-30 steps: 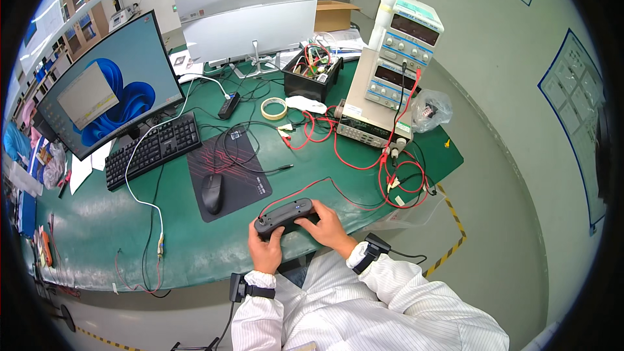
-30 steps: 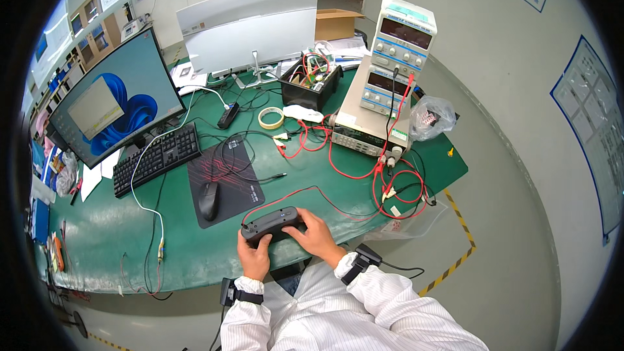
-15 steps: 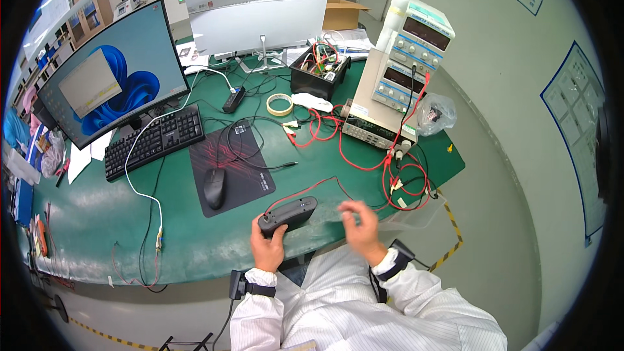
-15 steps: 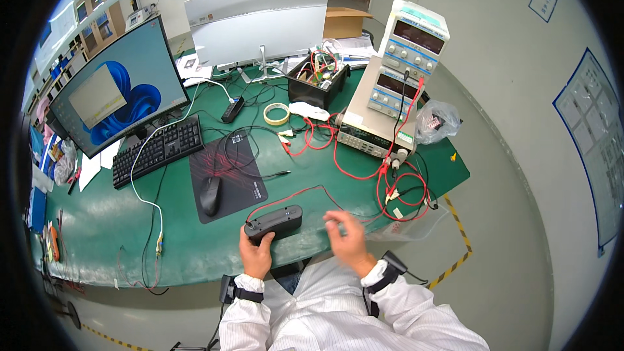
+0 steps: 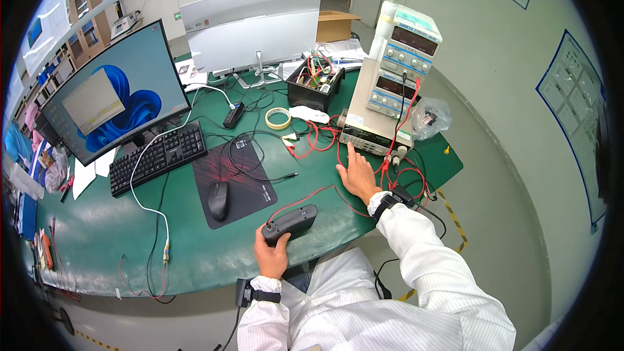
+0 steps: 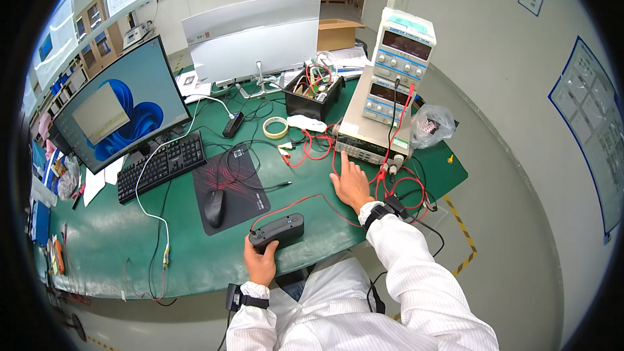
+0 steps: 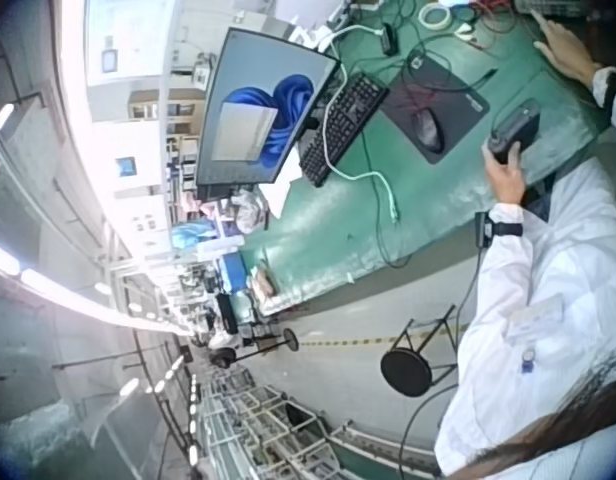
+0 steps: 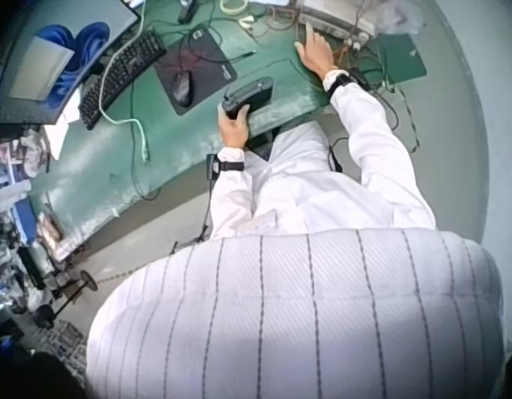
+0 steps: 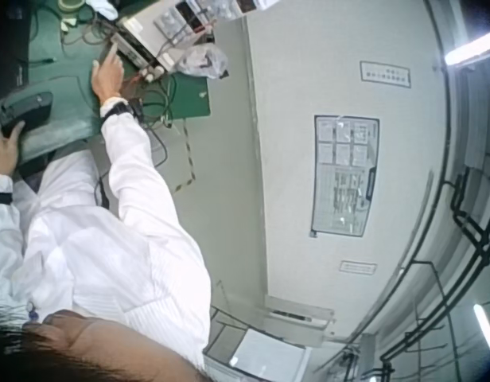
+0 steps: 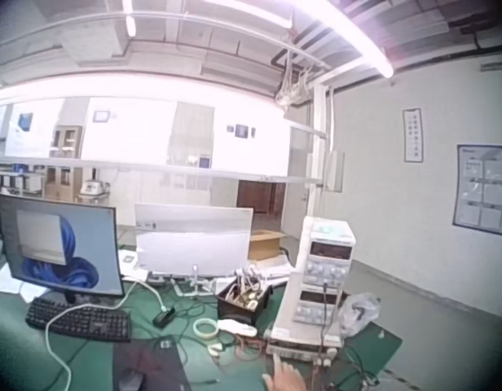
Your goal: Write on a status label, attach it to an electronic device, and test the device's voltage output using a power supply.
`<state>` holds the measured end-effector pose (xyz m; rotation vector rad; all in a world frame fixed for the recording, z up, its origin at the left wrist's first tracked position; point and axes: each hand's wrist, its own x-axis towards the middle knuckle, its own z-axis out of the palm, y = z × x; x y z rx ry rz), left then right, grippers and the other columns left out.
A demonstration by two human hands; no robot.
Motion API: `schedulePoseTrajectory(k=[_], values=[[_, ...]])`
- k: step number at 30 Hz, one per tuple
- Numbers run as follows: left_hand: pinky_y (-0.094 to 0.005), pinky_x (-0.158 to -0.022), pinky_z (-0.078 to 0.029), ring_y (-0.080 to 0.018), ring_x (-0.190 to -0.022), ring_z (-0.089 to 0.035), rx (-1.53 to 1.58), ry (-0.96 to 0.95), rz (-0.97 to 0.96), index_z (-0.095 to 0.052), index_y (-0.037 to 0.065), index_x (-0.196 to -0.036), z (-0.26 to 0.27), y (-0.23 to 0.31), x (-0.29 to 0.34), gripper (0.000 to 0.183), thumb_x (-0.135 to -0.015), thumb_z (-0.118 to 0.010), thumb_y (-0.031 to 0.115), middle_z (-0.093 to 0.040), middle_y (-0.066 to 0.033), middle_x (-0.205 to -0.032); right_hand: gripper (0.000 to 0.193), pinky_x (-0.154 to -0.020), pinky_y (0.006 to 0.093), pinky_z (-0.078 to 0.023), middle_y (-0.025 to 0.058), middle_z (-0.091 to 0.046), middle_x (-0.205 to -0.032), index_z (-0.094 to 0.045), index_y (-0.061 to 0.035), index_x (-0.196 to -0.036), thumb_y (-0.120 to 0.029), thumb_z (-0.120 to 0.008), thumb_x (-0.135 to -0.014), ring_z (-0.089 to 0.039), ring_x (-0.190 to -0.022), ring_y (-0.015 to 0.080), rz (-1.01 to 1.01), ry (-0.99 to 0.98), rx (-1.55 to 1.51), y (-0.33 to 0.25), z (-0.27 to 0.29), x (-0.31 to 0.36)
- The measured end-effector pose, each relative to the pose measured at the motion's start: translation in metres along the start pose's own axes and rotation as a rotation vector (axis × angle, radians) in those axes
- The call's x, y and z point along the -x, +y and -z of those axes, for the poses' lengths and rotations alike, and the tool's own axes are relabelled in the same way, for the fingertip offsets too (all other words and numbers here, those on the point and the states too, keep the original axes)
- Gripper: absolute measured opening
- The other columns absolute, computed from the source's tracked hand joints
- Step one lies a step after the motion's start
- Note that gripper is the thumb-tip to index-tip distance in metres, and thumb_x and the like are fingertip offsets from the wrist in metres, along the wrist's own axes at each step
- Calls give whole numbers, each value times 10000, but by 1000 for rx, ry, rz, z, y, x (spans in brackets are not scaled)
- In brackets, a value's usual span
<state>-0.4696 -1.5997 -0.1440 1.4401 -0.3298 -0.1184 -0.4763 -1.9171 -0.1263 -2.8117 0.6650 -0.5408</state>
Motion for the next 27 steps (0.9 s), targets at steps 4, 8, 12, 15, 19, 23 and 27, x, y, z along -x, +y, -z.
schedulePoseTrajectory(k=[4, 8, 12, 15, 19, 23, 27], values=[[-300, -870, -487, -166, -948, -609, 8, -4, 16, -534, -17, -1201, 2, -4, 0, 426, -835, -746, 27, -640, -94, -1044, 881, -823, 449, -434, 164, -571, -1080, -174, 36, -1530, -390, -623, -904, -538, -963, 330, 46, 48, 72, -2, -9, -5], [-296, -879, -481, -165, -953, -605, 20, -25, 23, -522, -12, -1203, 2, -4, 0, 426, -837, -738, 17, -631, -89, -1046, 889, -818, 456, -427, 165, -550, -1102, -182, 32, -1529, -415, -621, -898, -534, -951, 331, -7, 49, 68, 1, -11, -7], [-296, -894, -475, -164, -968, -599, 57, -37, 40, -518, -10, -1205, 2, -3, -1, 429, -838, -738, 14, -623, -87, -1058, 886, -815, 459, -423, 168, -533, -1110, -182, 9, -1537, -428, -613, -898, -536, -955, 335, -23, 57, 50, 1, -12, -9], [-298, -912, -467, -162, -987, -591, 61, -47, 53, -515, -7, -1208, 4, -7, 0, 431, -839, -737, 12, -616, -84, -1079, 866, -811, 456, -422, 167, -530, -1096, -190, -6, -1541, -425, -602, -906, -539, -959, 335, -33, 50, 52, 1, -12, -9], [-298, -920, -462, -163, -999, -589, 67, -36, 48, -515, -5, -1212, 5, -9, 0, 434, -842, -739, 16, -612, -83, -1097, 843, -803, 450, -421, 169, -526, -1090, -218, -3, -1535, -433, -588, -911, -540, -950, 334, -36, 33, 50, 0, -12, -10], [-295, -921, -461, -163, -1005, -590, 69, -34, 44, -515, -3, -1219, 2, -4, 0, 437, -844, -739, 18, -611, -83, -1101, 843, -804, 448, -421, 169, -525, -1085, -220, -1, -1534, -429, -591, -909, -538, -945, 333, -38, 47, 52, 1, -11, -9], [-276, -906, -455, -136, -981, -578, 45, -30, 33, -512, 14, -1127, 0, 6, 0, 320, -873, -704, -13, -609, -53, -1066, 841, -813, 449, -420, 171, -522, -1081, -217, -5, -1536, -423, -592, -909, -537, -946, 335, -38, 50, 42, 1, -11, -9]])
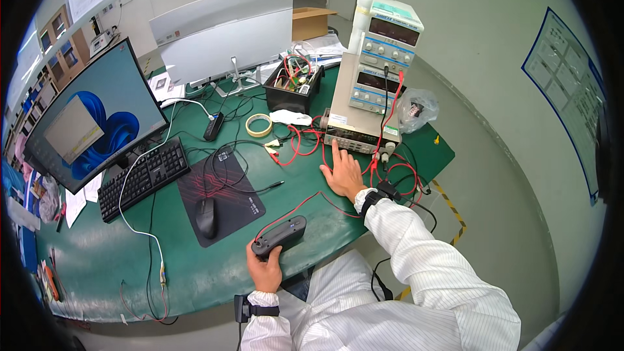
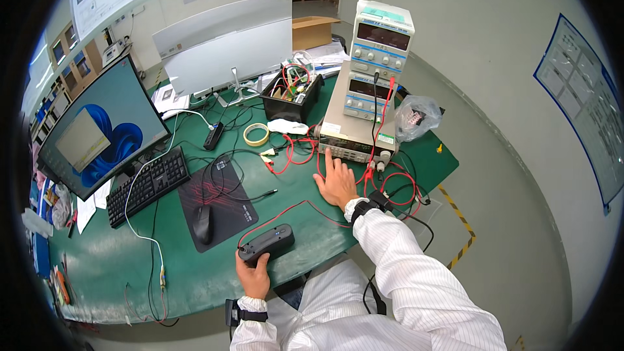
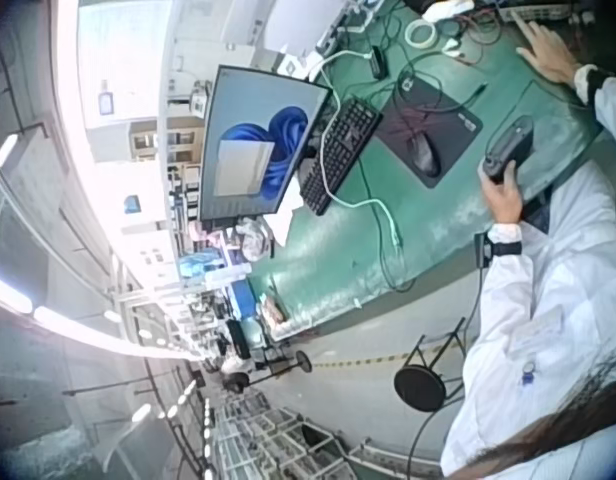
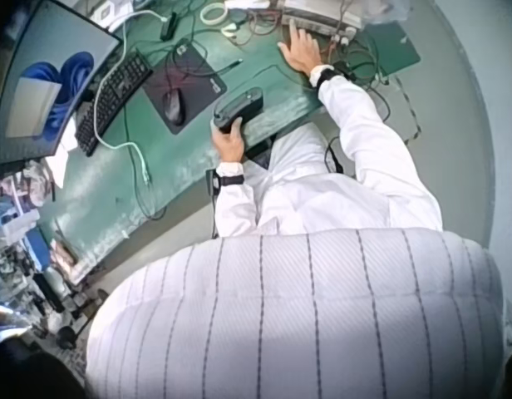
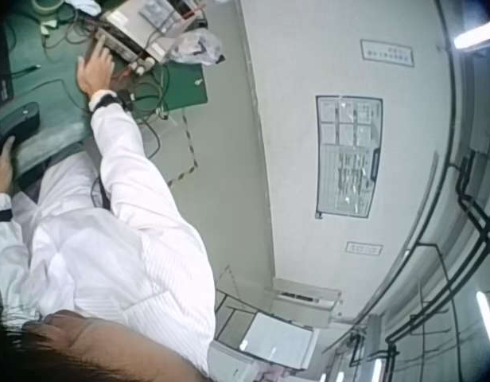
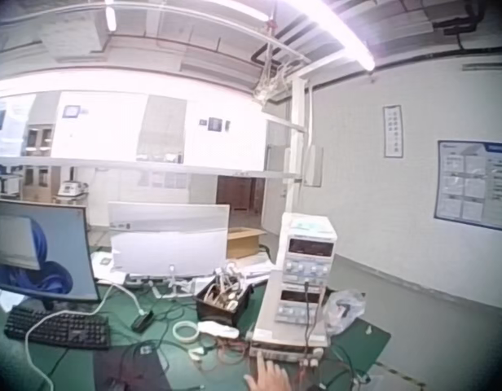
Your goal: Write on a status label, attach it to an electronic device, and test the device's voltage output using a power supply.
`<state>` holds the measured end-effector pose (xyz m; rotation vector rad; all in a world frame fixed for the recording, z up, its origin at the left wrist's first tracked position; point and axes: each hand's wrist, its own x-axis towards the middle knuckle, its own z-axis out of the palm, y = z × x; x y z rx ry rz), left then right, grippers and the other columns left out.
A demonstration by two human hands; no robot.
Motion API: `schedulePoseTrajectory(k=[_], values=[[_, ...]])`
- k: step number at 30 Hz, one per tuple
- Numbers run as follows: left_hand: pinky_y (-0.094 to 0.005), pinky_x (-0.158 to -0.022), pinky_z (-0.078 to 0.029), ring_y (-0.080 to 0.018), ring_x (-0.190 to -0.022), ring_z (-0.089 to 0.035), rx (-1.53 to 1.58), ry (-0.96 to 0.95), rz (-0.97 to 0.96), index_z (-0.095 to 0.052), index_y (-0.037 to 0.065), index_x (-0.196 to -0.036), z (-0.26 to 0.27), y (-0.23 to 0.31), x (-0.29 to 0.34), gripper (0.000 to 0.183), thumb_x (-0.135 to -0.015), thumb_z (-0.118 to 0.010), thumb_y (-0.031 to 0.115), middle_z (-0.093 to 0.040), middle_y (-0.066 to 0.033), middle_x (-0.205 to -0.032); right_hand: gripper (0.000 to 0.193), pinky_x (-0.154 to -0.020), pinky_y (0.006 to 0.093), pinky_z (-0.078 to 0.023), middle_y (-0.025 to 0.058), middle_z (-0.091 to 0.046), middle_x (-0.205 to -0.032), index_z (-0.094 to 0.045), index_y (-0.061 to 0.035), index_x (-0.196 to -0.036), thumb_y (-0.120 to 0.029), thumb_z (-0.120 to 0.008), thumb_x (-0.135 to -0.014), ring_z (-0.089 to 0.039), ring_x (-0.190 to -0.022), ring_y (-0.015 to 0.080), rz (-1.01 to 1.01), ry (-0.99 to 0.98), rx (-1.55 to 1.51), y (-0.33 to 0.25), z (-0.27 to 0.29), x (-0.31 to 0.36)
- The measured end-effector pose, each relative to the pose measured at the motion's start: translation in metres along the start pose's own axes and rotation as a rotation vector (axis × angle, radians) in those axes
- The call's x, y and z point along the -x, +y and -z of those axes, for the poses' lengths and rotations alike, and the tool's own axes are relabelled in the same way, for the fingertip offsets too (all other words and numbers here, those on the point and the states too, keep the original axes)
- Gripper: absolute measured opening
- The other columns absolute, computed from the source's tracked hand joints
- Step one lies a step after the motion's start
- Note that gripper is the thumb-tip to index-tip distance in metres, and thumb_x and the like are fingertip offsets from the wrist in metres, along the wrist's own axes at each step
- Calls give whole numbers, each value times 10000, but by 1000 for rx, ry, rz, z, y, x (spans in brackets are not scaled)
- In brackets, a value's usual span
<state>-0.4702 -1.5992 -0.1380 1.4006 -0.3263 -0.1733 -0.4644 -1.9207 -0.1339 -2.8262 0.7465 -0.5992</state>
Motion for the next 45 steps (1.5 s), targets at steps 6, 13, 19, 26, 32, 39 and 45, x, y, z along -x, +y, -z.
schedulePoseTrajectory(k=[6, 13, 19, 26, 32, 39, 45], values=[[-277, -903, -455, -137, -980, -578, 0, 0, 17, -514, 12, -1129, 1, -3, 1, 323, -871, -707, -10, -612, -55, -1057, 839, -829, 455, -419, 170, -521, -1084, -211, -14, -1539, -415, -594, -909, -538, -954, 336, -6, 8, -8, 1, -1, 1], [-287, -909, -463, -158, -987, -588, -19, 9, 3, -521, -2, -1214, 4, -9, 1, 433, -845, -747, 23, -609, -74, -1081, 833, -830, 452, -420, 170, -521, -1078, -213, -14, -1539, -407, -592, -910, -539, -955, 336, -7, 6, -17, 0, 0, 1], [-290, -909, -464, -162, -990, -588, -11, 10, 5, -523, -5, -1210, 5, -13, 1, 433, -843, -749, 29, -611, -80, -1084, 828, -825, 449, -419, 169, -520, -1074, -219, -7, -1535, -402, -592, -910, -537, -951, 336, -4, 9, -14, 1, 0, 1], [-291, -901, -470, -163, -980, -593, -8, 9, -8, -526, -12, -1206, 3, -9, 1, 431, -841, -750, 33, -614, -87, -1084, 826, -821, 451, -420, 173, -522, -1072, -220, -2, -1532, -395, -596, -910, -538, -952, 340, 4, 18, -14, 0, 1, 1], [-288, -899, -469, -160, -973, -594, -22, 12, 5, -532, -10, -1199, 5, -10, 0, 422, -843, -752, 42, -620, -81, -1066, 832, -807, 459, -425, 178, -525, -1081, -218, -6, -1534, -397, -599, -907, -544, -950, 345, -1, 6, -11, -1, 2, 0], [-289, -900, -467, -160, -973, -593, -2, 11, 6, -534, -7, -1198, 5, -13, 1, 426, -845, -762, 61, -621, -82, -1069, 857, -793, 475, -425, 175, -526, -1082, -203, -33, -1545, -424, -604, -896, -552, -952, 348, -34, -15, 3, 1, -1, -2], [-289, -905, -466, -161, -981, -592, -6, 16, -9, -532, -5, -1205, 6, -14, 1, 435, -844, -765, 62, -619, -80, -1080, 852, -792, 476, -426, 169, -529, -1084, -199, -44, -1549, -425, -598, -900, -554, -958, 347, -63, -43, 21, -5, 2, -2]])
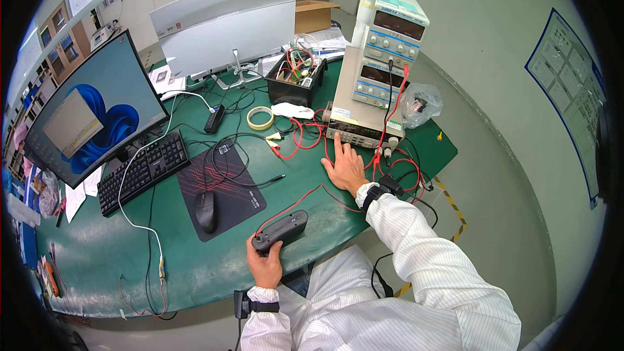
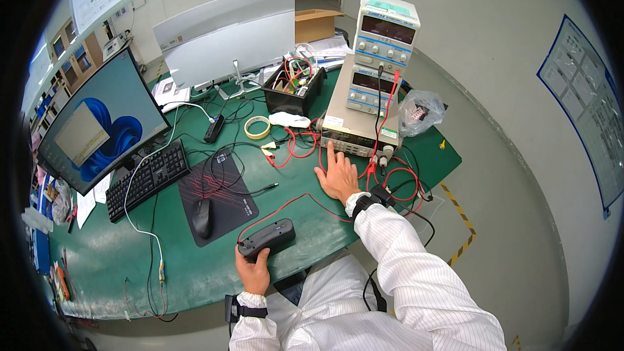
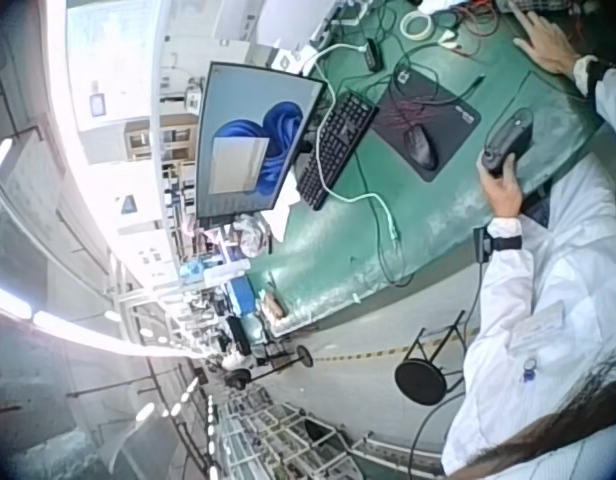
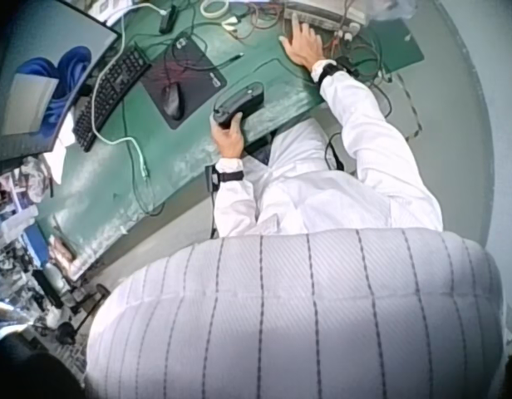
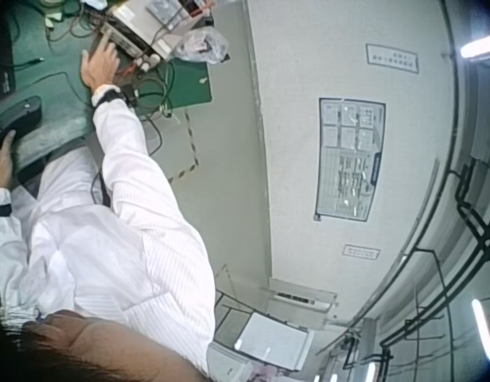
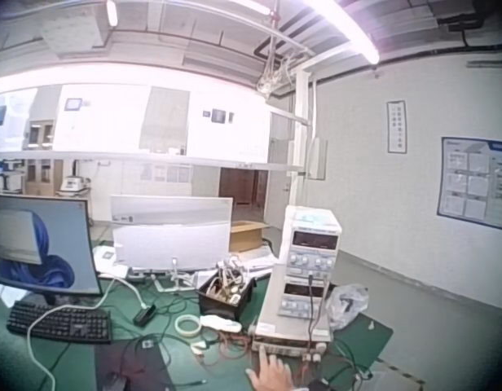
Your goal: Write on a status label, attach it to an electronic device, and test the device's voltage output using a power supply.
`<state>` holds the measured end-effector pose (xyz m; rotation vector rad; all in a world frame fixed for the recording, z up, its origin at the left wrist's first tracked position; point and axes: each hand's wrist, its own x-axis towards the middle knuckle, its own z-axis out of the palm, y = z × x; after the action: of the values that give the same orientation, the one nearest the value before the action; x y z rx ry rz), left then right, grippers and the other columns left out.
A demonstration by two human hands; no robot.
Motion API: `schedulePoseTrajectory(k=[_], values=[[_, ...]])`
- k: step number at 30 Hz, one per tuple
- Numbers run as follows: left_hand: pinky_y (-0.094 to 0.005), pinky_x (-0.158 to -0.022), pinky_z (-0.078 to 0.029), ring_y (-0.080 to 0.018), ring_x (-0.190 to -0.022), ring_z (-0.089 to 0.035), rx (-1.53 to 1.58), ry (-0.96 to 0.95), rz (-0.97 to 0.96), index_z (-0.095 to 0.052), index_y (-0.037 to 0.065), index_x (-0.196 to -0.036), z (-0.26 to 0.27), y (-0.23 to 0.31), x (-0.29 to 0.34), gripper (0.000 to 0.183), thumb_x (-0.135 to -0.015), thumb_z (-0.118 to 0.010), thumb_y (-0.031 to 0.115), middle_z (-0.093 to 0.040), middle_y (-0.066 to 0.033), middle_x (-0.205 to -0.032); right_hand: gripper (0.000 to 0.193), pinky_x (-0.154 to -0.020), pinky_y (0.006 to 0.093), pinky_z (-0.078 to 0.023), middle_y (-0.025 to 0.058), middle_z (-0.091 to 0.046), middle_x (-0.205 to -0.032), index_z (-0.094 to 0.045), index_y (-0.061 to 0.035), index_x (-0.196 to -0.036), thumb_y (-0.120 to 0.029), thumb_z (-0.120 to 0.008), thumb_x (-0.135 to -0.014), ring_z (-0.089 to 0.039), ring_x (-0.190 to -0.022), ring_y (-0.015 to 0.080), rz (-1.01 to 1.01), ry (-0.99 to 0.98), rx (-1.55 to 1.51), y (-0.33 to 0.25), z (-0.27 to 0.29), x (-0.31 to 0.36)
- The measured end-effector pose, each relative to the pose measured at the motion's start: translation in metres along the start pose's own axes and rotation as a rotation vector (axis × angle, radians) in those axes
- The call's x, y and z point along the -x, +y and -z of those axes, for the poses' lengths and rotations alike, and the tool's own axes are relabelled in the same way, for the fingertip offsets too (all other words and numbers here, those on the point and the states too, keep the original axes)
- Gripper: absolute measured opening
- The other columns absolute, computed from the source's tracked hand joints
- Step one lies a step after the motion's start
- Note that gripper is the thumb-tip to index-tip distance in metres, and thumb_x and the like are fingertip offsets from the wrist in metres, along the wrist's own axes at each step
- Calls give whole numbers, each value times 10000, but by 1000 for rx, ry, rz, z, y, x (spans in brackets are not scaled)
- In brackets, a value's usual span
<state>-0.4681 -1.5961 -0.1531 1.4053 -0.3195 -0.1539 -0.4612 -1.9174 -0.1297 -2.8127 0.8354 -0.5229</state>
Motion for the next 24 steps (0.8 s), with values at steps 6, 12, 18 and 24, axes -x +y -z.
schedulePoseTrajectory(k=[6, 12, 18, 24], values=[[-291, -915, -462, -161, -990, -592, 2, -12, 5, -532, -7, -1215, -2, 4, -1, 442, -844, -763, 55, -619, -81, -1086, 765, -803, 473, -432, 165, -550, -1098, -277, -39, -1524, -403, -578, -922, -555, -970, 343, 40, 63, -43, 6, -2, 7], [-289, -917, -458, -159, -994, -587, 14, -26, -2, -526, -7, -1221, -3, 6, -1, 448, -846, -763, 54, -616, -77, -1088, 702, -866, 455, -419, 162, -560, -1152, -368, 22, -1455, -398, -572, -931, -528, -1046, 337, 48, 116, -31, 13, -10, 21], [-286, -923, -450, -157, -993, -581, 34, -21, 9, -512, -9, -1226, -3, 9, -1, 461, -846, -765, 58, -611, -75, -1079, 738, -911, 458, -391, 181, -539, -1202, -365, 85, -1428, -416, -574, -928, -490, -1098, 337, -176, 125, 11, 8, -7, 28], [-285, -917, -451, -157, -989, -579, -7, -9, 0, -505, -13, -1223, -4, 10, 0, 461, -843, -761, 44, -611, -73, -1079, 755, -893, 461, -399, 179, -534, -1200, -365, 75, -1434, -433, -583, -921, -494, -1074, 339, -187, 143, 28, 7, -6, 27]])
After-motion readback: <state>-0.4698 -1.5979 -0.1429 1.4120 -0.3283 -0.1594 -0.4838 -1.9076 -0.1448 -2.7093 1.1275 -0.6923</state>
